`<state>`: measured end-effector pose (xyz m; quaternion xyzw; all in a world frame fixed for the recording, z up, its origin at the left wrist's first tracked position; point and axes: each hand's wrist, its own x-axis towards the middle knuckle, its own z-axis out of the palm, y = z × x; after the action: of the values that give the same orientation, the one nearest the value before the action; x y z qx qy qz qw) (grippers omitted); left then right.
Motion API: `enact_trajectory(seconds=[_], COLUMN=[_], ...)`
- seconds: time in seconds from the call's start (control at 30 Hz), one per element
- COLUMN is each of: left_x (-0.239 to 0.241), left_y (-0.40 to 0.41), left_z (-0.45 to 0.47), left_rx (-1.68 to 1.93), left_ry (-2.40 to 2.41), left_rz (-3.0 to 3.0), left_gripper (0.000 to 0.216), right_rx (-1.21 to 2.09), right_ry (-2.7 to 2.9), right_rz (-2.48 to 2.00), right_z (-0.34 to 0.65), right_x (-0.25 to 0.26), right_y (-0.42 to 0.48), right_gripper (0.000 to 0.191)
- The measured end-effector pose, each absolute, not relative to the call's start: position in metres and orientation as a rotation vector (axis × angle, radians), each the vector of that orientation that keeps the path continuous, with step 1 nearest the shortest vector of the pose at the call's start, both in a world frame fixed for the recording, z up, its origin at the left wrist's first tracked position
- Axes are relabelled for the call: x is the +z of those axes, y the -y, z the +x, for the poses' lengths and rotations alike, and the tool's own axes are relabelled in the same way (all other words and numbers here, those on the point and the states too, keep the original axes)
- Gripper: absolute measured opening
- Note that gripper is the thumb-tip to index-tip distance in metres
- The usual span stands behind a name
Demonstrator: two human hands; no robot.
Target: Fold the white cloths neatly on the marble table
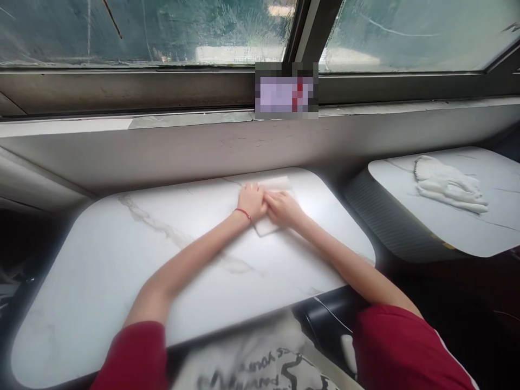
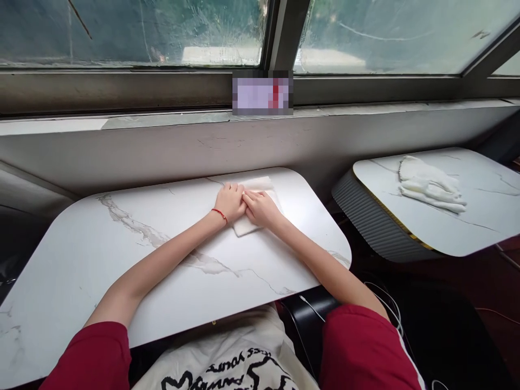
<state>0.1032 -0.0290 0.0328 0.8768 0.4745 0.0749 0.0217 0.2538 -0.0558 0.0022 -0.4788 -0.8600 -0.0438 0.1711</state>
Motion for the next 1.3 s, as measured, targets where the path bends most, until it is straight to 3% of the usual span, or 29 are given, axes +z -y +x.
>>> enact_trajectory(seconds=[0.27,0.43,0.83,1.03,1.3], left_x=[0.02,0.025,-0.002,0.011,0.046], left_y=[0.117,0.139,0.047,0.004,-0.016], left_z=[0.142,0.168,0.182,0.158,0.118], left_rx=[0.207,0.12,0.355,0.33,0.123], left_ry=[-0.749,-0.509,-0.704,-1.132,-1.608], left_rz=[2.895,2.991,3.016,2.906,2.733], left_gripper=[0.034,0.041,0.052,0.055,0.031], right_rx=[-0.397,-0.405,0.048,0.051,-0.059], right_ry=[2.086,1.976,2.208,2.218,2.229], right_rz=[-1.593,-1.746,-1.528,-1.563,-1.633], right_z=[0.296,0.33,0.411,0.358,0.262], right_x=[-0.005,-0.02,-0.023,-0.025,-0.023], right_y=[0.205,0.238,0.097,0.012,0.009], right_gripper=[0.037,0.044,0.048,0.052,0.053])
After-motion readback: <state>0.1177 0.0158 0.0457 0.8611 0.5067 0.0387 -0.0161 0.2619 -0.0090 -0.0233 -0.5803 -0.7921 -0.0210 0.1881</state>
